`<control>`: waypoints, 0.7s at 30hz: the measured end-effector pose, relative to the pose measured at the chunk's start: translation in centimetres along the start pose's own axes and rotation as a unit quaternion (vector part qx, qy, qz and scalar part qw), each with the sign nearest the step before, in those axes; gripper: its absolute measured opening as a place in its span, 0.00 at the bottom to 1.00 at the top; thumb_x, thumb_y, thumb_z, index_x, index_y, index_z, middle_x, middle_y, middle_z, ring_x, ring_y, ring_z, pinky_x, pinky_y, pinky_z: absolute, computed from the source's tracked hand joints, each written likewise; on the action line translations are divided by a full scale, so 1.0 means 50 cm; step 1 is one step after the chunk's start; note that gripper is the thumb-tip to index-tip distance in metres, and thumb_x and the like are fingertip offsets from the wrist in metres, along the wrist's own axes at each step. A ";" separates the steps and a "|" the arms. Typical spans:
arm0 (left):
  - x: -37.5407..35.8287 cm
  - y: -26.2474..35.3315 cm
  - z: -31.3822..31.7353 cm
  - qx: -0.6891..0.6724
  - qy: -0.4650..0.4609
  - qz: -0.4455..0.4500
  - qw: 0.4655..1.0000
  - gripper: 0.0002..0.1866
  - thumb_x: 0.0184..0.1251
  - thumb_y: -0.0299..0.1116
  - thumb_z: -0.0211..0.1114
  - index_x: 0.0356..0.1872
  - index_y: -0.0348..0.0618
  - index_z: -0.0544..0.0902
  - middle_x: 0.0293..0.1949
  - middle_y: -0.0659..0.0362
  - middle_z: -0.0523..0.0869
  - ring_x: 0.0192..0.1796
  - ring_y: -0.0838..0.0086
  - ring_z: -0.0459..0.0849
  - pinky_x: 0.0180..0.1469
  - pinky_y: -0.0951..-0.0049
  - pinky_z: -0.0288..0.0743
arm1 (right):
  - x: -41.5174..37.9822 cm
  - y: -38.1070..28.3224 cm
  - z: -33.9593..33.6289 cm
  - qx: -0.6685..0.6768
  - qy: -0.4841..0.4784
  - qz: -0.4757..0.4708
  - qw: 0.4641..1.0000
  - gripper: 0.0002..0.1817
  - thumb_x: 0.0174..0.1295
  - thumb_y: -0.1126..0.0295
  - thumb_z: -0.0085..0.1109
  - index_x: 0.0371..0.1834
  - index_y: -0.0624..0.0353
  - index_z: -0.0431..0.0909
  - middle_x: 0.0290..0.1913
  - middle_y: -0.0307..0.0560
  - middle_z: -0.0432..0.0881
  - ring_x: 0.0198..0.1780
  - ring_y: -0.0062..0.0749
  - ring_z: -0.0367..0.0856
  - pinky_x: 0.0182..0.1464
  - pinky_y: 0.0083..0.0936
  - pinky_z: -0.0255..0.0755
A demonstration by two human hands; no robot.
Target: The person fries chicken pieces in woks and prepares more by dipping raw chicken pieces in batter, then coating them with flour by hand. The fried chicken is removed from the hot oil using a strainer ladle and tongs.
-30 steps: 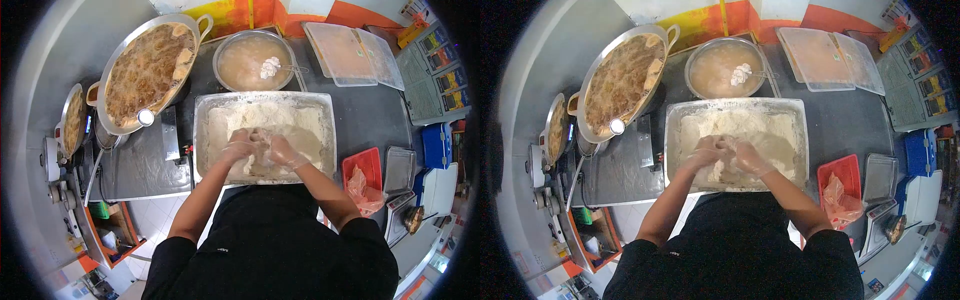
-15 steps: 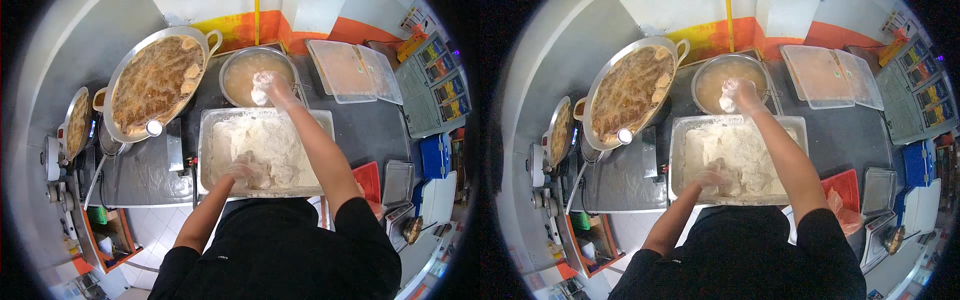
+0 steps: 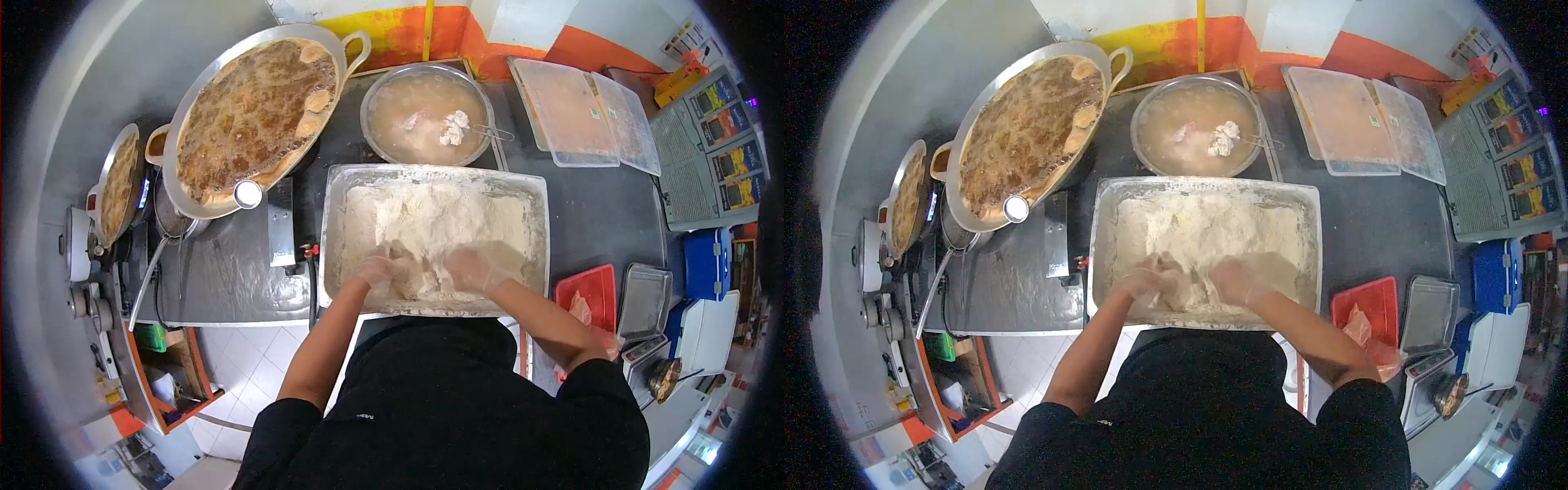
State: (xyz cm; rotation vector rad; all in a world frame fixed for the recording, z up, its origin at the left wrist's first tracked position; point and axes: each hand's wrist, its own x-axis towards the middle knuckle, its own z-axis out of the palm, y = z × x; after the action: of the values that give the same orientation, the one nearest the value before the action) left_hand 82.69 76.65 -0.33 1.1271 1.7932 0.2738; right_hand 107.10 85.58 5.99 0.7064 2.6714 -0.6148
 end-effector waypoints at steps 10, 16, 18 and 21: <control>-0.113 0.201 -0.056 0.030 0.036 0.073 0.996 0.23 0.54 0.46 0.75 0.45 0.37 0.87 0.41 0.46 0.89 0.45 0.54 0.88 0.47 0.61 0.79 | -0.022 0.009 -0.030 0.193 0.238 -0.041 0.951 0.18 0.49 0.68 0.70 0.43 0.64 0.82 0.40 0.60 0.84 0.41 0.56 0.84 0.47 0.43 0.77; -0.116 0.238 -0.055 -0.033 0.045 0.135 0.989 0.18 0.58 0.37 0.71 0.47 0.38 0.85 0.42 0.49 0.90 0.47 0.62 0.88 0.52 0.64 0.80 | 0.015 -0.017 -0.037 0.396 0.256 -0.018 0.882 0.15 0.54 0.68 0.64 0.44 0.63 0.82 0.40 0.64 0.83 0.43 0.57 0.82 0.48 0.43 0.76; -0.089 0.182 -0.048 -0.088 0.087 0.158 0.980 0.19 0.53 0.39 0.74 0.45 0.41 0.87 0.41 0.48 0.89 0.48 0.58 0.88 0.51 0.60 0.80 | -0.019 -0.031 -0.097 0.295 0.353 -0.054 0.886 0.15 0.56 0.68 0.65 0.44 0.62 0.82 0.39 0.63 0.83 0.42 0.57 0.82 0.48 0.42 0.76; -0.029 0.100 -0.049 -0.059 0.047 0.065 0.995 0.30 0.57 0.38 0.72 0.62 0.41 0.78 0.56 0.48 0.85 0.60 0.58 0.83 0.62 0.62 0.76 | 0.029 0.077 0.026 0.127 0.380 -0.048 0.915 0.12 0.59 0.66 0.66 0.43 0.61 0.83 0.39 0.60 0.84 0.42 0.53 0.83 0.48 0.39 0.77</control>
State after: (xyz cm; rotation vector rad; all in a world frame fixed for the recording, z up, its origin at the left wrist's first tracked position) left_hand 83.72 78.94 4.84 1.1649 1.7635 0.5106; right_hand 108.18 88.54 3.05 1.0654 3.3884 -0.8635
